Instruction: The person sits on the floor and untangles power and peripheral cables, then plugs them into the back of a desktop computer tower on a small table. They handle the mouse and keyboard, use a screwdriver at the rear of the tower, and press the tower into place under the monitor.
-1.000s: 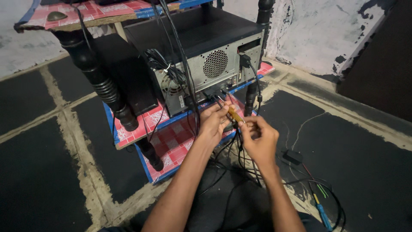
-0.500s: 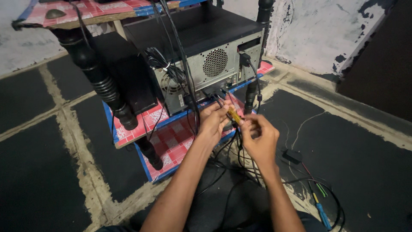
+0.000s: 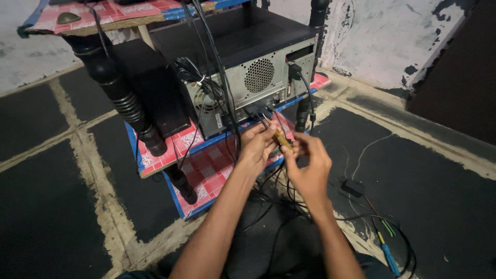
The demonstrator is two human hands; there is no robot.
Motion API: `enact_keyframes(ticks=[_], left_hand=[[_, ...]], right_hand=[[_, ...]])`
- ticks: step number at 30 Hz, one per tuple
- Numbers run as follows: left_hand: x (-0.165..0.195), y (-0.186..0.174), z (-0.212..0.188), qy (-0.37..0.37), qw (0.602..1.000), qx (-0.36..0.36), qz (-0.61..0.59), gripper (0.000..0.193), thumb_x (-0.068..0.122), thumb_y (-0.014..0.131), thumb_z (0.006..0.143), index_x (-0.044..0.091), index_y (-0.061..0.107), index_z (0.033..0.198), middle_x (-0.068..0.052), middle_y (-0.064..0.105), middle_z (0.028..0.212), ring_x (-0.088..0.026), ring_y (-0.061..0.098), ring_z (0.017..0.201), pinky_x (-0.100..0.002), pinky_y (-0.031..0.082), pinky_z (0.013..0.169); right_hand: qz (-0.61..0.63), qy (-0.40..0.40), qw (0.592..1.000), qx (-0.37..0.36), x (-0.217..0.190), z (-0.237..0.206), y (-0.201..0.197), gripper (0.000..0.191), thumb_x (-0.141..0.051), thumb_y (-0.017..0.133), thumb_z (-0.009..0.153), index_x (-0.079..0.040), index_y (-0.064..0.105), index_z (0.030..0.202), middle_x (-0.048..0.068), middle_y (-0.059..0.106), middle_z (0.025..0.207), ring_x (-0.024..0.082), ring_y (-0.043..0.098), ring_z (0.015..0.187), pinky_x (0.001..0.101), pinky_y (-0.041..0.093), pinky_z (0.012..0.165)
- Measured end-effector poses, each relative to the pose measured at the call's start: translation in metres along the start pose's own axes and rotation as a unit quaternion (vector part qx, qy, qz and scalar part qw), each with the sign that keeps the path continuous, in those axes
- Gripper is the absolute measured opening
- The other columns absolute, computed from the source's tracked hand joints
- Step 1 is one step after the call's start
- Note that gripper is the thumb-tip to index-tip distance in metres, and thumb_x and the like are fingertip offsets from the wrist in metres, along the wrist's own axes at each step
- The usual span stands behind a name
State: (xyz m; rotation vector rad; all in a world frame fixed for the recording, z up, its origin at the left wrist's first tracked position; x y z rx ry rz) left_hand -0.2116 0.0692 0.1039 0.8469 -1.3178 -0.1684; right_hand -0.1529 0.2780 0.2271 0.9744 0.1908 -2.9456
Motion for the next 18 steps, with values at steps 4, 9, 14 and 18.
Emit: enact_keyframes(ticks=[4,9,14,18], left_hand=[[-0.003,-0.002,0.003,-0.005,1.0,0.008,-0.009,0.026,0.006,0.064,0.094,0.0,0.067,0.119,-0.01,0.074,0.104,-0.022,0.072,0.101,-0.04,0.057,0.096],[0.001,0.001,-0.003,0.004,1.0,-0.004,-0.005,0.018,0.011,0.066,0.096,0.002,0.069,0.112,-0.009,0.074,0.103,-0.021,0.072,0.097,-0.038,0.057,0.094],[0.003,0.002,-0.008,-0.001,1.0,-0.003,0.029,0.013,0.02,0.072,0.097,0.008,0.07,0.102,-0.004,0.071,0.098,-0.018,0.069,0.09,-0.036,0.055,0.088],[0.002,0.003,-0.002,0.003,0.999,0.0,0.032,0.013,0.017,0.069,0.097,0.007,0.071,0.106,-0.003,0.072,0.1,-0.017,0.07,0.094,-0.037,0.054,0.092]], right_hand=[[0.011,0.145,0.988,-0.048,0.041,-0.002,0.009,0.014,-0.009,0.081,0.089,0.0,0.074,0.097,0.005,0.071,0.074,0.011,0.065,0.065,0.0265,0.054,0.061],[-0.046,0.072,0.996,-0.032,0.026,-0.004,0.008,0.02,-0.007,0.083,0.084,0.0,0.074,0.099,0.007,0.068,0.075,0.012,0.063,0.061,0.0274,0.051,0.058],[-0.051,-0.066,0.997,0.002,-0.014,-0.004,0.002,0.02,-0.001,0.08,0.086,-0.001,0.072,0.104,0.011,0.066,0.093,0.017,0.065,0.077,0.0293,0.053,0.07],[-0.04,-0.054,0.998,-0.005,-0.013,0.002,-0.003,0.028,-0.004,0.082,0.083,0.002,0.071,0.107,0.012,0.066,0.089,0.018,0.064,0.071,0.0307,0.052,0.068]])
Point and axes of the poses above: each hand's wrist, its own z-axis towards the middle knuckle, its own y-axis out of the palm, x = y × z, the point moved 10 cm from there along z, towards the middle knuckle
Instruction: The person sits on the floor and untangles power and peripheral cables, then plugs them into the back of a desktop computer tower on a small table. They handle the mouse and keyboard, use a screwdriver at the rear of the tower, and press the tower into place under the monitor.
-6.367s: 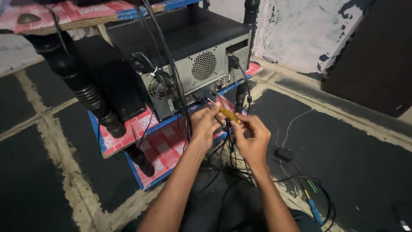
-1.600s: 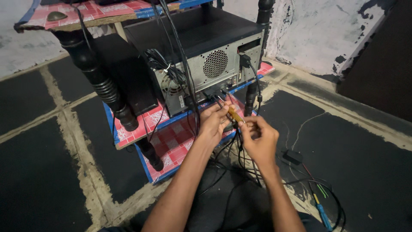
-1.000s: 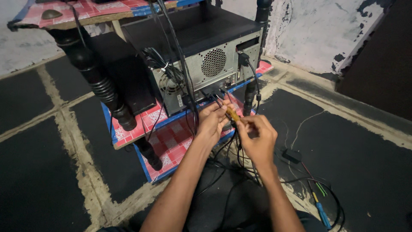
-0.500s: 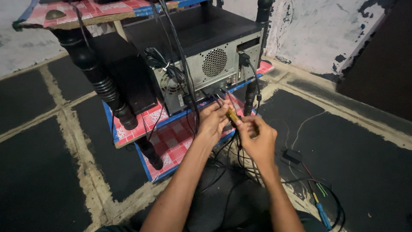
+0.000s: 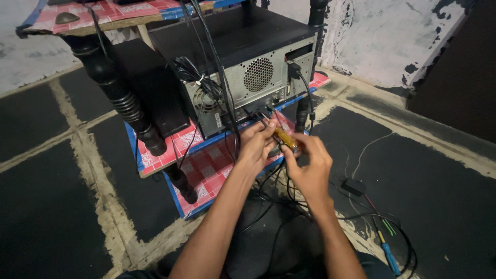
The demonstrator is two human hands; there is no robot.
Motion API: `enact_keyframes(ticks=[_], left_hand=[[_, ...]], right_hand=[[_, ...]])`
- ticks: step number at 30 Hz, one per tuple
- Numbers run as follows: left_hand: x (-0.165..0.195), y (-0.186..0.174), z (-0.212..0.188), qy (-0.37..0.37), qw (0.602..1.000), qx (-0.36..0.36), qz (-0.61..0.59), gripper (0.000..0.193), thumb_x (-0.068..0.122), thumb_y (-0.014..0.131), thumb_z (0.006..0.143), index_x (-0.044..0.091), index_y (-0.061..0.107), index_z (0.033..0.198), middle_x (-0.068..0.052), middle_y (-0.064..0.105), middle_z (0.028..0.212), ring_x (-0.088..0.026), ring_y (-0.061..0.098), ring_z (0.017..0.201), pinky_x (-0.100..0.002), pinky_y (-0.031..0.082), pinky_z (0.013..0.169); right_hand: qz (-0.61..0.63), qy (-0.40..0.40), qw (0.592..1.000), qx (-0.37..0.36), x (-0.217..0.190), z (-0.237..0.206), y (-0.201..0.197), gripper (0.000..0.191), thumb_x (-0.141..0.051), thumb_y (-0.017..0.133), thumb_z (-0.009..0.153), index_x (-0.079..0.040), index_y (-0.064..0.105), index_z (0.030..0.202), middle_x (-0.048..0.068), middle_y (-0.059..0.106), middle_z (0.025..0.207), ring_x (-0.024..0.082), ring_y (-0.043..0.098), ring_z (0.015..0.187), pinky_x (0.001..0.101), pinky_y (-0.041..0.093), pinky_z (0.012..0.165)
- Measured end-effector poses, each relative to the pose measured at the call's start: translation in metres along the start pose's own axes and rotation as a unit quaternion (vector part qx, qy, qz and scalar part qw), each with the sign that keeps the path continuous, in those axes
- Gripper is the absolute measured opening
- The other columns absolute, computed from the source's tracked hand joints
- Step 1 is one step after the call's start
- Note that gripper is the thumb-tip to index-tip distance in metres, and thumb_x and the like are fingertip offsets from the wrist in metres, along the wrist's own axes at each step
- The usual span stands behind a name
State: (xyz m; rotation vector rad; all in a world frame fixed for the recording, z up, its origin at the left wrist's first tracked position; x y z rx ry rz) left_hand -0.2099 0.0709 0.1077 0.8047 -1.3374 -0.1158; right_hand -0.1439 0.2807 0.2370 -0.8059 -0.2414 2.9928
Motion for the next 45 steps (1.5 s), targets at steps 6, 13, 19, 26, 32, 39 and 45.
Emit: enact_keyframes(ticks=[6,13,19,26,32,39,45], left_hand=[[-0.007,-0.005,0.007,-0.013,1.0,-0.006,-0.004,0.018,0.01,0.063,0.096,0.009,0.071,0.112,-0.002,0.073,0.103,-0.016,0.07,0.096,-0.037,0.053,0.091],[-0.008,-0.007,0.003,-0.029,0.999,-0.036,-0.028,0.02,0.013,0.067,0.099,0.008,0.072,0.118,-0.002,0.072,0.103,-0.012,0.063,0.088,-0.033,0.049,0.086],[-0.009,-0.006,0.008,-0.017,1.0,-0.011,-0.006,0.022,0.008,0.067,0.096,0.007,0.07,0.117,-0.004,0.073,0.103,-0.017,0.069,0.096,-0.035,0.054,0.088],[-0.004,-0.001,0.001,-0.024,0.998,-0.04,-0.034,0.028,0.009,0.062,0.09,0.008,0.071,0.116,-0.005,0.074,0.1,-0.02,0.072,0.095,-0.042,0.058,0.089],[-0.002,0.0,-0.005,-0.025,0.999,-0.024,0.008,0.017,0.016,0.073,0.097,0.012,0.069,0.113,0.0,0.069,0.1,-0.015,0.067,0.095,-0.039,0.054,0.089],[-0.009,-0.007,0.002,-0.034,0.999,0.02,0.017,0.015,0.011,0.071,0.092,0.014,0.071,0.107,0.002,0.072,0.096,-0.012,0.068,0.088,-0.038,0.052,0.087],[-0.003,0.0,-0.008,-0.046,0.998,0.014,0.031,0.016,0.013,0.068,0.092,0.017,0.071,0.108,0.003,0.071,0.096,-0.01,0.065,0.086,-0.038,0.048,0.087]], right_hand=[[0.036,0.11,0.993,-0.013,0.026,-0.002,0.007,0.018,-0.004,0.077,0.086,0.0,0.072,0.104,0.01,0.072,0.086,0.018,0.07,0.07,0.0299,0.055,0.067],[-0.048,-0.072,0.996,0.01,-0.015,-0.003,0.0,0.019,0.003,0.075,0.084,-0.001,0.07,0.102,0.015,0.069,0.098,0.028,0.068,0.09,0.034,0.054,0.081],[0.056,0.113,0.992,-0.03,0.023,-0.003,0.01,0.025,-0.001,0.077,0.084,0.0,0.071,0.108,0.009,0.073,0.085,0.014,0.071,0.072,0.0276,0.057,0.069],[0.04,0.03,0.999,0.0,0.015,-0.005,0.005,0.015,0.003,0.076,0.086,0.001,0.073,0.1,0.013,0.071,0.097,0.019,0.071,0.085,0.0286,0.056,0.076],[0.038,0.019,0.999,-0.012,0.014,-0.006,0.007,0.018,0.008,0.073,0.082,-0.002,0.075,0.096,0.015,0.068,0.107,0.024,0.07,0.095,0.0323,0.055,0.084],[0.155,0.152,0.976,0.015,0.043,-0.009,0.004,0.031,0.003,0.069,0.091,0.0,0.065,0.122,0.008,0.07,0.101,0.009,0.066,0.087,0.0231,0.058,0.075],[0.193,0.254,0.947,-0.042,0.063,-0.02,0.026,0.013,-0.002,0.071,0.095,0.003,0.068,0.107,0.007,0.073,0.081,0.009,0.07,0.067,0.0239,0.056,0.059]])
Point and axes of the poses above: each hand's wrist, its own z-axis towards the middle knuckle, its own y-axis out of the palm, x = y × z, the point moved 10 cm from there along z, towards the middle knuckle
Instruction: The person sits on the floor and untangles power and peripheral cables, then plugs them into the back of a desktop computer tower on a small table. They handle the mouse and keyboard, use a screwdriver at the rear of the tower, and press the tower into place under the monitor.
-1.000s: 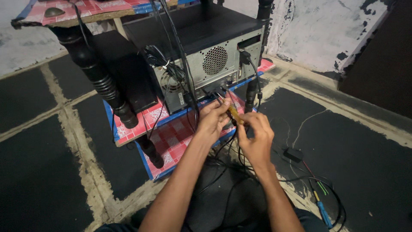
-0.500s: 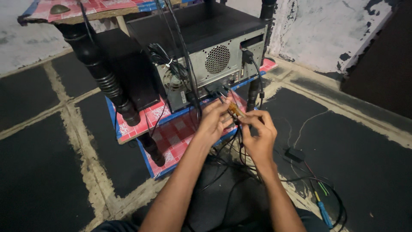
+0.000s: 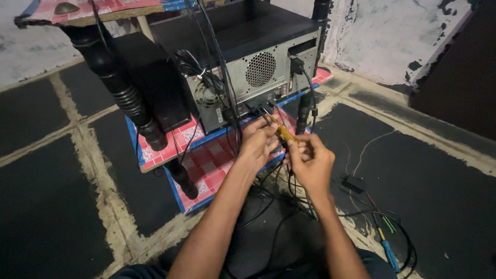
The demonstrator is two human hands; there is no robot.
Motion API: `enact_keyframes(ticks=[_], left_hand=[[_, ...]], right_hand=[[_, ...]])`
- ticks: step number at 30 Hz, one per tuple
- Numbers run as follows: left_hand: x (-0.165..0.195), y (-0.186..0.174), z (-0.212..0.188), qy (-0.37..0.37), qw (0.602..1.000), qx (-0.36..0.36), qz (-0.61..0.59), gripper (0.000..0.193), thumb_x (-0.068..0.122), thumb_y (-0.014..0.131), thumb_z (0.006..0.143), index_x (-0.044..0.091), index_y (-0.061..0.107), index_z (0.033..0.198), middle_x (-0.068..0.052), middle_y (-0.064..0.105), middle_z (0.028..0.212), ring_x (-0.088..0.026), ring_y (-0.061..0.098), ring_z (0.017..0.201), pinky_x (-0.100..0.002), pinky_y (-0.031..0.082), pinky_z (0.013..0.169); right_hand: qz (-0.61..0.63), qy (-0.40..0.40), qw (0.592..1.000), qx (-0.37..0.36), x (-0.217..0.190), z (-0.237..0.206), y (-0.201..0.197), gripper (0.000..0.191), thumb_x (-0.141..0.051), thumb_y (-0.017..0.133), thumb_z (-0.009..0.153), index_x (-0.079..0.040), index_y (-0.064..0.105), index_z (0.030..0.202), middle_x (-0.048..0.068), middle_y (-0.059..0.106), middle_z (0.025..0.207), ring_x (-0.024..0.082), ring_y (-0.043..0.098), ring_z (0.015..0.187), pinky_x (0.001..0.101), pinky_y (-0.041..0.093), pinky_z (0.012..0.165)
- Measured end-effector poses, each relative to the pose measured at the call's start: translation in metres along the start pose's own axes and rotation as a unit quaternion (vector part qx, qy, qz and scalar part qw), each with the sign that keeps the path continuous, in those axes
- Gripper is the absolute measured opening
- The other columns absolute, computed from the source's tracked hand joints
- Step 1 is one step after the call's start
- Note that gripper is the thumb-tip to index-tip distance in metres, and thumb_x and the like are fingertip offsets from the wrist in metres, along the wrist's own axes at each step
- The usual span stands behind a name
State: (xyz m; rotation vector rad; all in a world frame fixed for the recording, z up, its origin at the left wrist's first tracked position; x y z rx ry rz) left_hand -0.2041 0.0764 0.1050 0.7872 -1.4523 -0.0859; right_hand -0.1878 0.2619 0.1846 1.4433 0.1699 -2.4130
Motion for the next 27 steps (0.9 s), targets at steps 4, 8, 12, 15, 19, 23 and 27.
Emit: enact_keyframes(ticks=[4,8,12,15,19,23,27], left_hand=[[0.006,0.002,-0.013,-0.032,0.999,0.001,0.005,0.014,0.016,0.068,0.093,0.018,0.069,0.107,0.004,0.071,0.097,-0.011,0.066,0.089,-0.04,0.046,0.09],[0.007,0.002,-0.011,-0.016,1.0,0.011,0.014,0.013,0.014,0.07,0.094,0.017,0.07,0.106,0.002,0.072,0.097,-0.013,0.069,0.09,-0.039,0.05,0.093],[0.001,0.0,0.003,0.007,1.0,-0.009,-0.019,0.017,0.009,0.071,0.094,0.012,0.071,0.11,-0.001,0.07,0.096,-0.013,0.066,0.086,-0.039,0.054,0.089],[-0.001,-0.005,0.009,0.017,1.0,-0.005,-0.01,0.024,0.006,0.071,0.093,0.011,0.074,0.116,-0.001,0.066,0.093,-0.013,0.059,0.079,-0.041,0.053,0.084],[-0.002,-0.006,0.004,-0.008,1.0,0.001,-0.009,0.025,0.008,0.068,0.089,0.013,0.071,0.113,-0.002,0.073,0.097,-0.014,0.068,0.087,-0.04,0.051,0.088],[0.005,0.001,-0.006,-0.007,1.0,-0.012,-0.016,0.015,0.015,0.07,0.095,0.012,0.068,0.109,0.0,0.071,0.099,-0.015,0.068,0.092,-0.043,0.052,0.092],[0.003,0.0,-0.005,-0.005,1.0,0.005,0.005,0.019,0.013,0.07,0.094,0.014,0.069,0.112,0.0,0.073,0.1,-0.016,0.07,0.094,-0.04,0.05,0.09]], right_hand=[[-0.15,-0.193,0.969,0.043,-0.045,-0.012,-0.001,0.014,0.003,0.076,0.089,0.005,0.071,0.101,0.011,0.07,0.092,0.012,0.068,0.075,0.0263,0.055,0.065],[-0.147,-0.264,0.953,0.04,-0.064,-0.022,0.004,0.013,0.005,0.076,0.089,0.004,0.071,0.101,0.013,0.067,0.102,0.013,0.069,0.089,0.0269,0.058,0.075],[-0.079,-0.154,0.984,0.03,-0.039,-0.008,-0.002,0.035,0.001,0.078,0.083,0.004,0.065,0.115,0.007,0.069,0.094,0.009,0.066,0.08,0.024,0.058,0.069],[-0.062,-0.056,0.996,0.019,-0.011,0.0,-0.005,0.013,-0.002,0.077,0.094,0.003,0.068,0.102,0.006,0.072,0.082,0.006,0.065,0.073,0.0233,0.054,0.064],[-0.059,-0.063,0.996,0.024,-0.006,0.0,-0.004,0.013,-0.004,0.077,0.092,0.003,0.07,0.099,0.004,0.072,0.082,0.005,0.065,0.072,0.0221,0.054,0.063],[-0.146,-0.227,0.962,0.027,-0.047,-0.013,0.0,0.018,0.0,0.079,0.086,0.003,0.07,0.101,0.01,0.07,0.095,0.011,0.066,0.082,0.0255,0.055,0.071],[-0.159,-0.253,0.954,0.016,-0.059,-0.016,0.004,0.018,0.002,0.077,0.085,0.003,0.071,0.102,0.013,0.068,0.102,0.015,0.067,0.087,0.028,0.056,0.074]])
Point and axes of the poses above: each hand's wrist, its own z-axis towards the middle knuckle, its own y-axis out of the palm, x = y × z, the point moved 10 cm from there along z, towards the middle knuckle
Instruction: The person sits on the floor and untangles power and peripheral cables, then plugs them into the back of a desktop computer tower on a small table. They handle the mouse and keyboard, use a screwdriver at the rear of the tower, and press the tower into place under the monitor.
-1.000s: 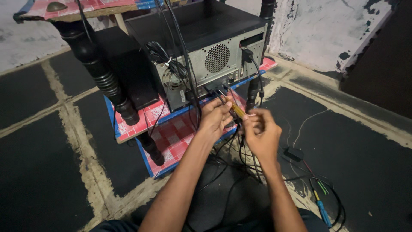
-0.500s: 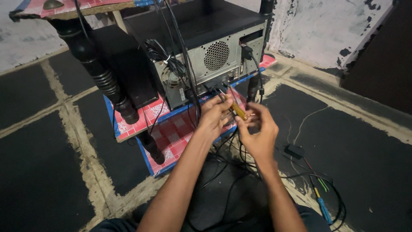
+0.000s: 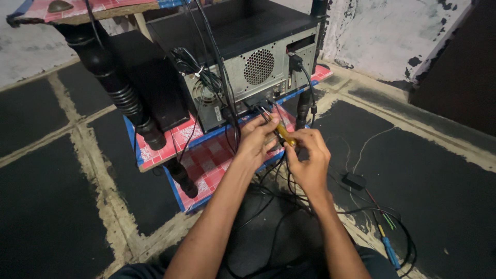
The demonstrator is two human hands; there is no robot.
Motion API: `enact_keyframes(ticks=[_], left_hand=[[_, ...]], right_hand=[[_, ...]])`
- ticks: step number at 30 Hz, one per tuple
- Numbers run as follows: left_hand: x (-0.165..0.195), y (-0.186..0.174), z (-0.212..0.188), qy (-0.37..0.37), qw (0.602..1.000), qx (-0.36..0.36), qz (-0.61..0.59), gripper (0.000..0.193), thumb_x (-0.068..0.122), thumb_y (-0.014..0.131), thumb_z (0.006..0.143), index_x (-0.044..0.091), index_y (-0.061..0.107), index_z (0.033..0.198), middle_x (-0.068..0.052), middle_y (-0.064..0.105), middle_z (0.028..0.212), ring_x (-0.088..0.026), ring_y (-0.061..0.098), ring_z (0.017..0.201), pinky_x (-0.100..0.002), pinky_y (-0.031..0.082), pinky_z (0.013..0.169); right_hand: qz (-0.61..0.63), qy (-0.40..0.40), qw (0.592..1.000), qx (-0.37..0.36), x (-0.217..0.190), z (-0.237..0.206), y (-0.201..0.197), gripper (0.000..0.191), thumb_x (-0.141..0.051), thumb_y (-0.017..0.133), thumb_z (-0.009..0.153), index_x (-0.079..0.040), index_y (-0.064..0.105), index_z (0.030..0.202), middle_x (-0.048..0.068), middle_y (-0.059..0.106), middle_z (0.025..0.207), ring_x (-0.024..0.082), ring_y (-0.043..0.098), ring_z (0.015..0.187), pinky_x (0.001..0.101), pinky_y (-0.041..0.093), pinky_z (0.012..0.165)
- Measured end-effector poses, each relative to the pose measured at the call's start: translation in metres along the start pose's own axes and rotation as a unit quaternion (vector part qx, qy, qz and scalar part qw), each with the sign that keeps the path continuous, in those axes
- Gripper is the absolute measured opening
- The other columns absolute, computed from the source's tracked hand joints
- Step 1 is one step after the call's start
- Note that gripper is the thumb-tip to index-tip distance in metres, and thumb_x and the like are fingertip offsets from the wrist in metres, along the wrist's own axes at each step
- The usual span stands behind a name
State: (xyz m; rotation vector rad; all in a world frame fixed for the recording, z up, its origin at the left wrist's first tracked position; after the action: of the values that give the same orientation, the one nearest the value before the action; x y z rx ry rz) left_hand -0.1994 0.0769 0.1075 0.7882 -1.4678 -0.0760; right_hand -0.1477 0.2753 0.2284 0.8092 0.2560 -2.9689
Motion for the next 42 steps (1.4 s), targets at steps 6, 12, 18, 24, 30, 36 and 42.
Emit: enact_keyframes(ticks=[6,12,18,24,30,36,42], left_hand=[[-0.005,-0.005,0.01,0.015,1.0,-0.016,-0.003,0.025,0.008,0.067,0.095,0.012,0.071,0.119,-0.005,0.071,0.103,-0.018,0.065,0.096,-0.041,0.051,0.091],[-0.001,-0.006,0.003,0.028,0.999,-0.005,0.016,0.026,0.011,0.068,0.091,0.007,0.068,0.117,-0.005,0.073,0.111,-0.018,0.069,0.104,-0.039,0.052,0.095],[0.012,-0.015,-0.032,0.116,0.983,0.1,0.102,0.038,0.019,0.075,0.088,0.01,0.061,0.121,-0.004,0.072,0.106,-0.015,0.068,0.097,-0.033,0.053,0.084],[0.014,-0.017,-0.045,0.165,0.98,0.092,0.06,0.024,0.017,0.063,0.099,0.0,0.066,0.117,-0.007,0.072,0.102,-0.014,0.069,0.09,-0.026,0.057,0.072],[0.012,-0.021,-0.031,0.177,0.98,0.09,0.034,0.021,0.01,0.058,0.102,-0.002,0.066,0.117,-0.009,0.071,0.101,-0.015,0.068,0.083,-0.027,0.057,0.068],[0.007,-0.023,-0.025,0.169,0.982,0.083,0.02,0.022,0.003,0.052,0.1,-0.004,0.064,0.117,-0.012,0.072,0.1,-0.017,0.071,0.081,-0.029,0.058,0.067],[0.007,-0.024,-0.026,0.165,0.982,0.086,0.022,0.023,0.001,0.053,0.099,-0.003,0.065,0.118,-0.011,0.072,0.102,-0.017,0.072,0.084,-0.029,0.059,0.069]], right_hand=[[0.036,0.21,0.977,-0.015,0.05,-0.01,0.01,0.01,-0.006,0.078,0.094,0.002,0.072,0.097,0.006,0.07,0.075,0.008,0.061,0.067,0.0257,0.05,0.06],[0.04,0.137,0.99,0.008,0.039,-0.009,0.007,0.016,-0.006,0.08,0.089,0.004,0.072,0.098,0.006,0.074,0.082,0.005,0.066,0.068,0.0217,0.054,0.062],[0.025,0.105,0.993,0.043,0.017,-0.01,-0.003,0.013,-0.004,0.08,0.09,0.005,0.072,0.096,0.007,0.075,0.084,0.006,0.067,0.069,0.0217,0.055,0.062],[0.054,0.126,0.99,0.032,0.013,-0.019,0.009,0.014,-0.004,0.08,0.089,0.005,0.073,0.098,0.006,0.074,0.08,0.005,0.067,0.069,0.0207,0.055,0.062],[0.063,0.138,0.988,0.035,0.015,-0.022,0.017,0.016,-0.003,0.08,0.088,0.004,0.073,0.1,0.007,0.074,0.084,0.005,0.066,0.068,0.0213,0.054,0.06],[-0.008,0.035,0.998,0.043,-0.009,-0.019,0.012,0.017,0.001,0.081,0.085,0.003,0.072,0.1,0.012,0.071,0.093,0.016,0.069,0.073,0.0272,0.055,0.066],[-0.003,0.026,0.999,0.045,-0.013,-0.017,0.012,0.02,0.003,0.081,0.084,0.001,0.073,0.102,0.013,0.07,0.098,0.018,0.069,0.078,0.0292,0.056,0.068]])
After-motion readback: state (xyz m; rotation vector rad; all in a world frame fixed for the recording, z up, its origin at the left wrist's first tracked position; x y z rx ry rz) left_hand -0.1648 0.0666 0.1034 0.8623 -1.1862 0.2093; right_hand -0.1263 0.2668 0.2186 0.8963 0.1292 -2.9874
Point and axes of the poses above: each hand's wrist, its own z-axis towards the middle knuckle, its own y-axis out of the palm, x = y × z, the point moved 10 cm from there along z, towards the middle knuckle
